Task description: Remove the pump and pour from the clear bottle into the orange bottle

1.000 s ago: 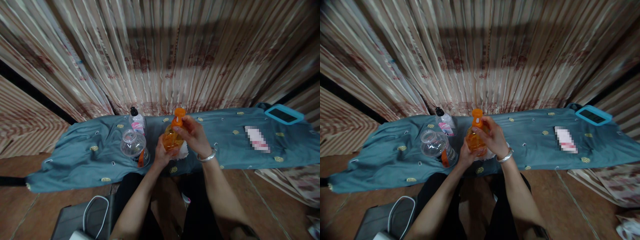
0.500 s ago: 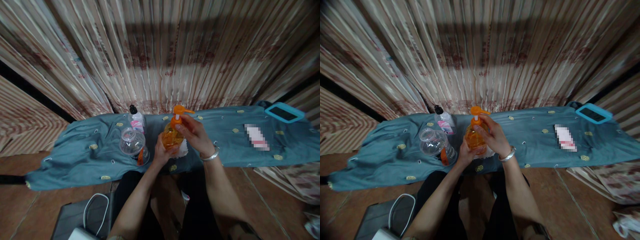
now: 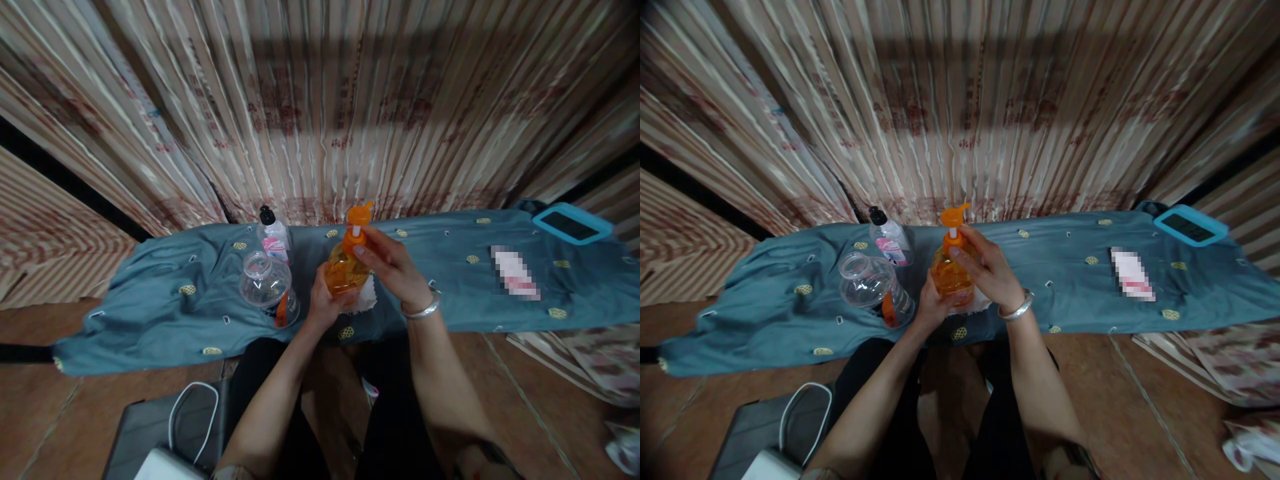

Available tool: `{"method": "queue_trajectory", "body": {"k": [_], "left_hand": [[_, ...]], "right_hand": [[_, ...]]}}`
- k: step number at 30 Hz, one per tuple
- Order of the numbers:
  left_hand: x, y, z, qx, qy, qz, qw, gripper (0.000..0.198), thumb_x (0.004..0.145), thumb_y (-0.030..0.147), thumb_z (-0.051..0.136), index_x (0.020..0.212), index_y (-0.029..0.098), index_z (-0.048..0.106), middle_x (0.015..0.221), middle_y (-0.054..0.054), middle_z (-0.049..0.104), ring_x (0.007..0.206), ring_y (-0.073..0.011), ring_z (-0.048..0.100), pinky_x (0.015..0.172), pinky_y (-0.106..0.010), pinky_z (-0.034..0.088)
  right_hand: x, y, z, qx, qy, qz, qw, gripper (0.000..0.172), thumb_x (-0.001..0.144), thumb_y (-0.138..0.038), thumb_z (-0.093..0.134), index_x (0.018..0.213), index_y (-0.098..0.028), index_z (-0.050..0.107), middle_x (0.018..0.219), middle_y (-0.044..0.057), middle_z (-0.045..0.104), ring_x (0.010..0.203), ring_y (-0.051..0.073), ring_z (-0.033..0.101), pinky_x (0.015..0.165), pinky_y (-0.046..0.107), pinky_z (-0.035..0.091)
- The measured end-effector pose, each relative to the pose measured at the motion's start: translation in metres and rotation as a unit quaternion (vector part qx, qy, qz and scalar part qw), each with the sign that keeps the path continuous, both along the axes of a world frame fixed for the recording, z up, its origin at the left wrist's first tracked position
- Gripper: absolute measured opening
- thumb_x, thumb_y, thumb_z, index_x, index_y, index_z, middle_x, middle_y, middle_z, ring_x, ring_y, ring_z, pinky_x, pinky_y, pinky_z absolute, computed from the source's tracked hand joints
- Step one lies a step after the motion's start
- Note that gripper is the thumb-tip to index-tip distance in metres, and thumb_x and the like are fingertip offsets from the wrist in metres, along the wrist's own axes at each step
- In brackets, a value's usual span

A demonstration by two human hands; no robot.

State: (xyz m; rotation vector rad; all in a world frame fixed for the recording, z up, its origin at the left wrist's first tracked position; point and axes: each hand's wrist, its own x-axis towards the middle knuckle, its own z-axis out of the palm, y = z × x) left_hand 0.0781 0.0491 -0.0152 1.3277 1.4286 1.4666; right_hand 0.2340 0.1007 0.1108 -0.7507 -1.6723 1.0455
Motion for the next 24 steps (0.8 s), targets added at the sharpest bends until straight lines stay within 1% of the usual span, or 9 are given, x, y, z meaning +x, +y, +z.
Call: {"method": "queue_trajectory", "body": {"k": [3,6,9,13,15,17,20,22,24], "left_hand": [[0.001,0.000,0.000,-0.009,-0.004,0.004,1.000,0.081,0.071,0.046,0.100,0.138,0.025,0.061,0.134,-0.009,0.080,0.125,-0.0328,0.079,0.109,-0.050,0.064],[0.001,0.001,-0.001,-0.013,-0.017,0.002,1.000,0.084,0.068,0.049,0.101,0.136,0.024,0.060,0.132,-0.010,0.080,0.123,-0.0340,0.080,0.108,-0.051,0.065],[0.001,0.001,-0.001,-0.004,-0.028,-0.005,1.000,0.085,0.068,0.051,0.101,0.137,0.024,0.059,0.132,-0.010,0.080,0.124,-0.0345,0.080,0.108,-0.052,0.065],[0.001,0.001,-0.002,0.009,-0.038,-0.011,0.999,0.081,0.071,0.051,0.099,0.136,0.024,0.059,0.131,-0.010,0.081,0.123,-0.0334,0.080,0.109,-0.051,0.065],[0.001,0.000,-0.001,0.010,-0.037,-0.011,0.999,0.081,0.071,0.051,0.099,0.136,0.024,0.059,0.132,-0.010,0.081,0.124,-0.0331,0.080,0.110,-0.051,0.064],[0.001,0.000,-0.001,0.001,-0.032,-0.008,0.999,0.083,0.069,0.049,0.100,0.136,0.024,0.059,0.133,-0.010,0.080,0.124,-0.0333,0.079,0.110,-0.050,0.064],[0.001,0.000,0.000,-0.017,-0.028,-0.007,0.999,0.086,0.067,0.046,0.102,0.137,0.024,0.059,0.133,-0.010,0.081,0.123,-0.0334,0.080,0.107,-0.050,0.065],[0.001,0.000,0.000,-0.016,-0.030,-0.008,0.999,0.086,0.067,0.046,0.102,0.138,0.025,0.058,0.133,-0.010,0.081,0.123,-0.0331,0.080,0.107,-0.048,0.065],[0.001,0.000,0.000,-0.008,-0.033,-0.011,0.999,0.085,0.068,0.047,0.102,0.138,0.024,0.058,0.133,-0.010,0.080,0.123,-0.0328,0.080,0.107,-0.048,0.065]], "right_hand": [[-0.003,0.001,-0.002,0.000,0.017,-0.024,1.000,0.072,0.078,-0.079,0.093,0.122,-0.027,0.071,0.134,0.009,0.079,0.128,0.031,0.075,0.117,0.052,0.059],[-0.009,0.001,-0.007,0.000,0.027,-0.077,0.997,0.072,0.068,-0.072,0.103,0.111,-0.025,0.068,0.135,0.013,0.076,0.125,0.033,0.075,0.112,0.053,0.061],[-0.011,0.000,-0.007,0.001,0.020,-0.088,0.996,0.066,0.074,-0.075,0.098,0.107,-0.025,0.070,0.126,0.012,0.079,0.116,0.032,0.076,0.106,0.053,0.060],[-0.005,-0.001,0.000,0.003,0.003,-0.017,1.000,0.063,0.088,-0.082,0.083,0.116,-0.027,0.076,0.112,0.007,0.083,0.106,0.029,0.078,0.100,0.048,0.060],[-0.004,-0.001,0.001,0.001,0.004,0.001,1.000,0.066,0.088,-0.085,0.081,0.121,-0.028,0.075,0.116,0.007,0.084,0.110,0.030,0.079,0.102,0.048,0.062],[-0.006,0.001,-0.002,0.002,0.012,-0.011,1.000,0.073,0.082,-0.085,0.087,0.125,-0.028,0.071,0.124,0.008,0.082,0.118,0.031,0.078,0.107,0.049,0.062],[-0.010,0.002,-0.008,0.009,0.014,-0.072,0.997,0.078,0.068,-0.077,0.100,0.119,-0.028,0.068,0.126,0.009,0.080,0.120,0.034,0.077,0.111,0.054,0.060],[-0.011,0.002,-0.009,0.017,0.005,-0.105,0.994,0.070,0.070,-0.072,0.101,0.111,-0.027,0.068,0.121,0.009,0.080,0.116,0.034,0.076,0.109,0.057,0.058],[-0.009,0.001,-0.006,0.027,-0.007,-0.099,0.995,0.060,0.079,-0.072,0.095,0.109,-0.026,0.070,0.118,0.009,0.081,0.114,0.034,0.076,0.107,0.056,0.057]]}}
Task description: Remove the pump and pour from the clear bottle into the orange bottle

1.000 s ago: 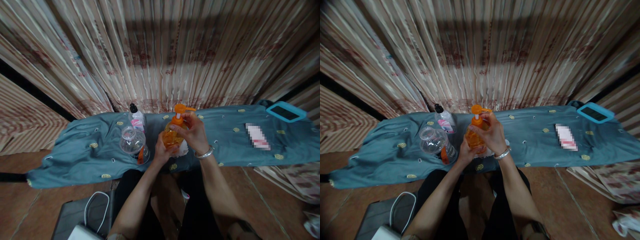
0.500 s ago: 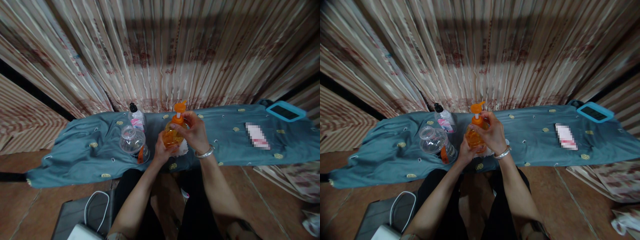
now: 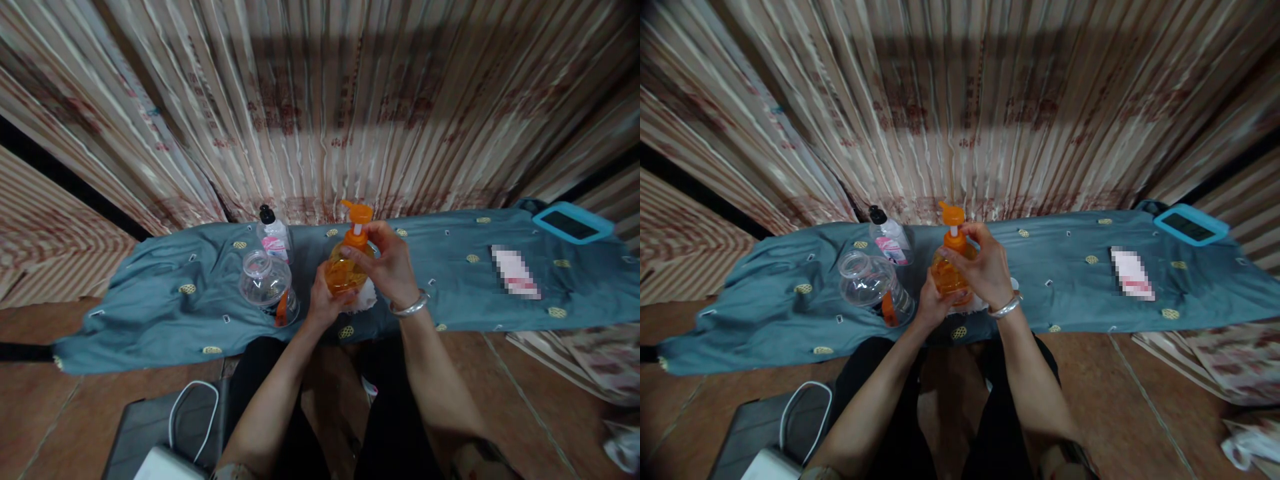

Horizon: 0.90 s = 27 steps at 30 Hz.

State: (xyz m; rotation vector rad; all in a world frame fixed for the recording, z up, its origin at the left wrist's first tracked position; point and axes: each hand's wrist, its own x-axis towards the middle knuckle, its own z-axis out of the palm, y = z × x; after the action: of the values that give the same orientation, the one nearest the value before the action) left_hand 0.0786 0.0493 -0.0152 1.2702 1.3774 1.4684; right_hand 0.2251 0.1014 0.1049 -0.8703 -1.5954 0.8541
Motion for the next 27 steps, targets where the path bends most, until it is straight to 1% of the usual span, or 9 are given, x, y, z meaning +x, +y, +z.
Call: {"method": "queue_trajectory", "body": {"k": [3,5,7,10,14,20,23,25,27], "left_hand": [[0.000,0.000,0.000,0.013,0.000,-0.004,1.000,0.083,0.071,0.049,0.100,0.138,0.024,0.058,0.134,-0.010,0.080,0.125,-0.0329,0.080,0.109,-0.049,0.065],[0.000,0.000,0.000,0.010,0.009,-0.004,1.000,0.082,0.072,0.049,0.100,0.138,0.024,0.058,0.134,-0.010,0.081,0.125,-0.0327,0.079,0.110,-0.050,0.064],[0.000,0.000,-0.001,-0.002,0.020,-0.001,1.000,0.084,0.071,0.048,0.101,0.139,0.024,0.058,0.134,-0.010,0.080,0.125,-0.0323,0.079,0.109,-0.048,0.064],[0.000,0.001,-0.004,-0.014,0.027,0.001,1.000,0.089,0.069,0.046,0.102,0.141,0.024,0.056,0.134,-0.009,0.080,0.125,-0.0318,0.079,0.107,-0.046,0.065],[-0.001,0.002,-0.007,-0.005,0.013,0.001,1.000,0.085,0.069,0.042,0.101,0.140,0.024,0.057,0.135,-0.010,0.080,0.125,-0.0319,0.079,0.109,-0.047,0.064],[0.000,0.000,-0.001,-0.003,0.007,-0.009,1.000,0.085,0.071,0.046,0.102,0.140,0.024,0.057,0.136,-0.010,0.080,0.127,-0.0320,0.078,0.111,-0.048,0.063],[0.002,0.000,-0.001,0.007,-0.010,-0.011,1.000,0.086,0.071,0.047,0.102,0.141,0.023,0.058,0.137,-0.011,0.080,0.129,-0.0332,0.078,0.114,-0.051,0.063],[0.002,0.000,-0.002,0.008,-0.017,-0.005,1.000,0.086,0.069,0.047,0.103,0.139,0.023,0.059,0.138,-0.012,0.079,0.130,-0.0346,0.077,0.116,-0.054,0.062],[0.002,0.001,-0.003,0.002,-0.019,-0.003,1.000,0.086,0.068,0.045,0.103,0.139,0.022,0.059,0.138,-0.013,0.079,0.131,-0.0357,0.077,0.117,-0.055,0.061]], "right_hand": [[0.004,-0.002,0.006,0.007,-0.020,0.059,0.998,0.054,0.092,-0.073,0.082,0.117,-0.026,0.074,0.114,0.008,0.083,0.110,0.030,0.078,0.100,0.049,0.060],[0.003,-0.003,0.007,0.010,-0.025,0.076,0.997,0.057,0.093,-0.074,0.078,0.123,-0.026,0.073,0.117,0.008,0.083,0.111,0.029,0.078,0.099,0.047,0.061],[0.001,-0.004,0.006,0.015,-0.024,0.048,0.998,0.063,0.088,-0.076,0.083,0.124,-0.026,0.070,0.121,0.008,0.082,0.113,0.031,0.078,0.101,0.049,0.061],[-0.005,-0.004,0.005,0.027,-0.024,-0.022,0.999,0.066,0.076,-0.075,0.094,0.114,-0.027,0.069,0.118,0.008,0.081,0.110,0.033,0.076,0.101,0.052,0.059],[-0.006,-0.005,0.007,0.040,-0.028,-0.057,0.997,0.057,0.079,-0.073,0.093,0.101,-0.026,0.069,0.114,0.010,0.082,0.105,0.034,0.076,0.099,0.053,0.056],[0.000,-0.007,0.012,0.072,-0.016,0.031,0.997,0.039,0.099,-0.064,0.079,0.106,-0.026,0.071,0.098,0.003,0.079,0.088,0.025,0.074,0.082,0.041,0.058],[0.003,-0.008,0.019,0.101,0.039,0.048,0.993,0.032,0.105,-0.058,0.077,0.114,-0.028,0.071,0.105,0.002,0.078,0.097,0.023,0.075,0.088,0.039,0.061],[0.005,-0.010,0.027,0.126,0.079,0.052,0.988,0.028,0.104,-0.052,0.083,0.118,-0.029,0.073,0.111,0.001,0.079,0.103,0.021,0.076,0.093,0.037,0.061],[0.007,-0.011,0.039,0.151,0.087,0.044,0.984,0.028,0.099,-0.045,0.091,0.118,-0.030,0.077,0.111,0.000,0.079,0.102,0.019,0.076,0.094,0.035,0.060]]}}
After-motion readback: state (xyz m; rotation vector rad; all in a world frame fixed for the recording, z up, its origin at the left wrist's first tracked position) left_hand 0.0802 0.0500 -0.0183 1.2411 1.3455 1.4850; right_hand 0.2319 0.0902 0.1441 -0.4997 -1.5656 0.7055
